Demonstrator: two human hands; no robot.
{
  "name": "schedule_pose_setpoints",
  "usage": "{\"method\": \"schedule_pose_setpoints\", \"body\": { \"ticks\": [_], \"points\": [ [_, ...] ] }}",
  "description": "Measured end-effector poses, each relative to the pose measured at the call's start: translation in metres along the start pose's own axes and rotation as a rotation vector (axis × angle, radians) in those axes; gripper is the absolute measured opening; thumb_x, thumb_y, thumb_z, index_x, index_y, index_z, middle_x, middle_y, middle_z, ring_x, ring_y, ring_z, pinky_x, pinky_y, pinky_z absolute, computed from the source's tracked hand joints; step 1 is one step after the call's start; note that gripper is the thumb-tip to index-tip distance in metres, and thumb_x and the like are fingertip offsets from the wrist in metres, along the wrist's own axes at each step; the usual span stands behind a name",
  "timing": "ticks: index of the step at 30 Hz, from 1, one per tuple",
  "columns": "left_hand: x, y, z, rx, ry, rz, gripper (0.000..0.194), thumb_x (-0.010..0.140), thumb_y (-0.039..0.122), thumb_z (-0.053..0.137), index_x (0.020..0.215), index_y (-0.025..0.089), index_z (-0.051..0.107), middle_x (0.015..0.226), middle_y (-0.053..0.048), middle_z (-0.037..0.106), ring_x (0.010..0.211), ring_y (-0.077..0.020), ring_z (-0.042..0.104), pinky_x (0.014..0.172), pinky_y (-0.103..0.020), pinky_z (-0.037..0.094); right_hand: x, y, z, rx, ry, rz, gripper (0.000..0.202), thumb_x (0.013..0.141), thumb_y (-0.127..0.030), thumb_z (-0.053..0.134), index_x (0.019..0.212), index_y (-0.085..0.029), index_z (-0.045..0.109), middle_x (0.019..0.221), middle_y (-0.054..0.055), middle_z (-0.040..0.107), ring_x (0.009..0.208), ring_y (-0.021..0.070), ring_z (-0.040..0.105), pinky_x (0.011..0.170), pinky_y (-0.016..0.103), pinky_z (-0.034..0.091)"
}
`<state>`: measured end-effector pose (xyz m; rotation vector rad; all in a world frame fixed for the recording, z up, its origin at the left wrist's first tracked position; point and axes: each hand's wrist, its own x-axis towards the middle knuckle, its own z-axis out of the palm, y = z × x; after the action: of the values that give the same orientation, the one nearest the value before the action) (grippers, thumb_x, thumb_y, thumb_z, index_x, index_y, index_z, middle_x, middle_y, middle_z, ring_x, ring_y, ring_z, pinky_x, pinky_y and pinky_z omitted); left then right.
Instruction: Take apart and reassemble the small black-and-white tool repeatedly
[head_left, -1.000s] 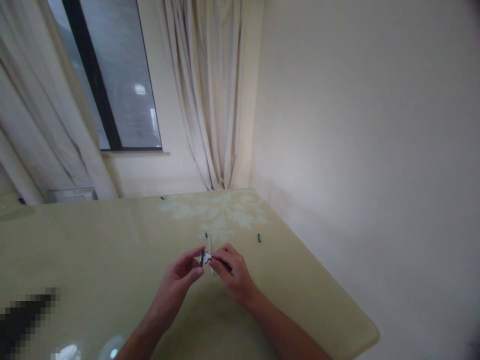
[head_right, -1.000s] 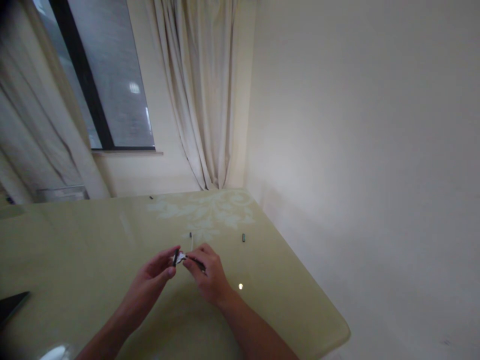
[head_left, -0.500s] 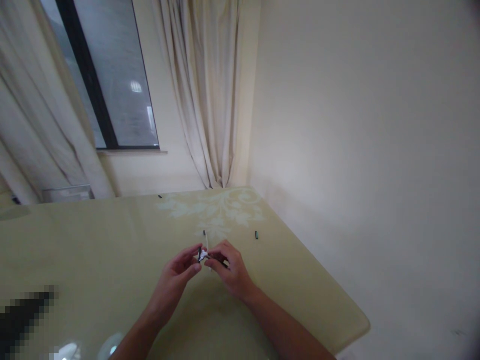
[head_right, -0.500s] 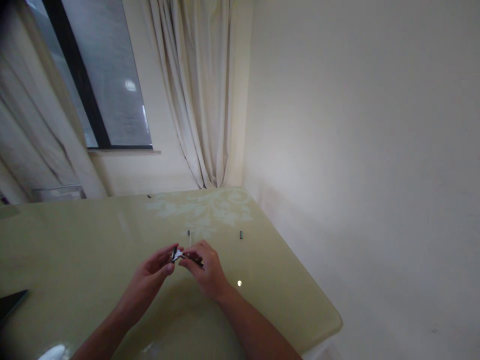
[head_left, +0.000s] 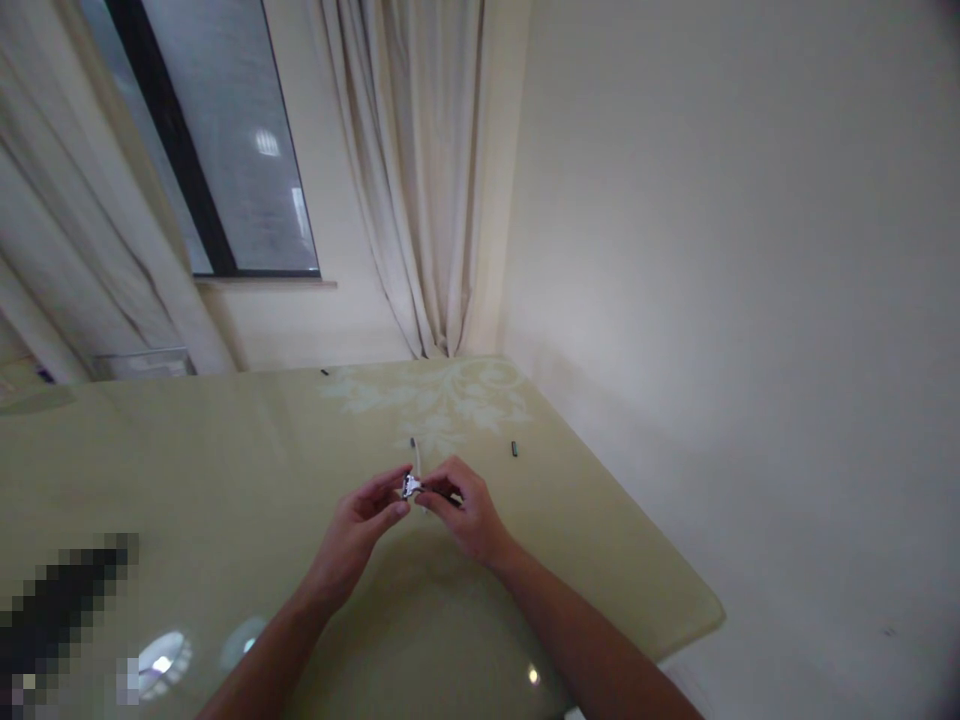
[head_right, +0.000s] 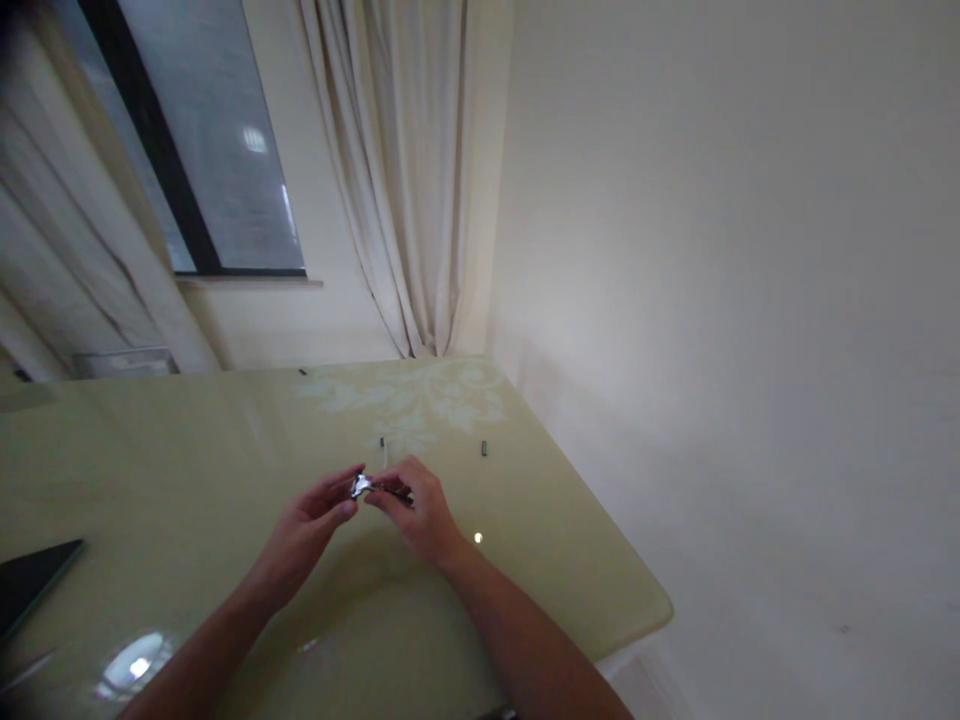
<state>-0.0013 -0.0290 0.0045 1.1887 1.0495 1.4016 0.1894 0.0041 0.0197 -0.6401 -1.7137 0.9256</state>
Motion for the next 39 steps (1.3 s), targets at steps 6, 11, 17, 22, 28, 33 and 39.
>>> {"method": "schedule_pose_setpoints", "body": {
  "ticks": [6,11,17,22,28,33,39],
  "points": [
    [0.0,0.006,-0.001,0.054,-0.014,0.017,0.053,0.072,0.037,0.087,0.122,0.025,0.076,0.101,-0.006,0.077,0.089,-0.0189,0.066,0.079,-0.028,0.053,0.001,0.003,-0.004,-0.005,-0.025,0.0,0.019,0.09,-0.04,0.075,0.096,-0.022,0.075,0.089,0.002,0.063,0.082,0.0151,0.061,0.073,0.027,0.049],
    [-0.001,0.012,0.004,0.082,0.017,0.031,0.052,0.068,0.036,0.089,0.118,0.023,0.078,0.094,-0.005,0.075,0.081,-0.0175,0.064,0.073,-0.027,0.052,0.002,0.003,-0.006,0.004,-0.031,-0.017,0.02,0.089,-0.041,0.076,0.092,-0.021,0.076,0.086,0.001,0.061,0.078,0.0144,0.059,0.07,0.026,0.048],
    [-0.004,0.016,0.007,0.1,0.019,0.043,0.05,0.068,0.036,0.088,0.115,0.021,0.08,0.08,-0.003,0.07,0.074,-0.0156,0.06,0.067,-0.025,0.048,0.005,-0.001,-0.009,-0.017,-0.004,-0.015,0.027,0.087,-0.048,0.077,0.087,-0.021,0.075,0.084,0.002,0.061,0.075,0.0142,0.058,0.068,0.027,0.048],
    [-0.006,0.021,0.01,0.1,0.011,0.041,0.049,0.07,0.036,0.087,0.116,0.021,0.079,0.079,-0.001,0.069,0.073,-0.0146,0.059,0.067,-0.024,0.047,0.004,0.003,-0.009,0.024,-0.013,0.016,0.029,0.086,-0.048,0.078,0.087,-0.02,0.074,0.084,0.001,0.061,0.073,0.0134,0.058,0.068,0.026,0.048],
    [-0.005,0.019,0.01,0.094,-0.01,0.037,0.051,0.073,0.037,0.086,0.121,0.022,0.077,0.086,-0.003,0.072,0.079,-0.0162,0.061,0.072,-0.026,0.048,0.003,0.004,-0.01,0.043,-0.005,0.009,0.026,0.086,-0.045,0.078,0.088,-0.02,0.073,0.085,0.001,0.061,0.074,0.0129,0.058,0.067,0.025,0.047],
    [-0.005,0.017,0.009,0.081,-0.018,0.022,0.053,0.074,0.039,0.085,0.123,0.023,0.075,0.1,-0.006,0.076,0.091,-0.0204,0.065,0.081,-0.03,0.051,0.004,0.004,-0.01,0.035,0.0,0.026,0.027,0.086,-0.046,0.077,0.088,-0.02,0.073,0.087,0.002,0.06,0.077,0.0138,0.06,0.067,0.026,0.048],
    [-0.004,0.017,0.008,0.033,-0.044,0.022,0.051,0.078,0.04,0.082,0.125,0.023,0.073,0.115,-0.009,0.077,0.098,-0.0226,0.067,0.086,-0.032,0.052,0.004,0.002,-0.011,0.067,-0.006,0.04,0.025,0.086,-0.045,0.077,0.088,-0.02,0.073,0.086,0.001,0.06,0.076,0.0136,0.059,0.067,0.026,0.048]
  ]
}}
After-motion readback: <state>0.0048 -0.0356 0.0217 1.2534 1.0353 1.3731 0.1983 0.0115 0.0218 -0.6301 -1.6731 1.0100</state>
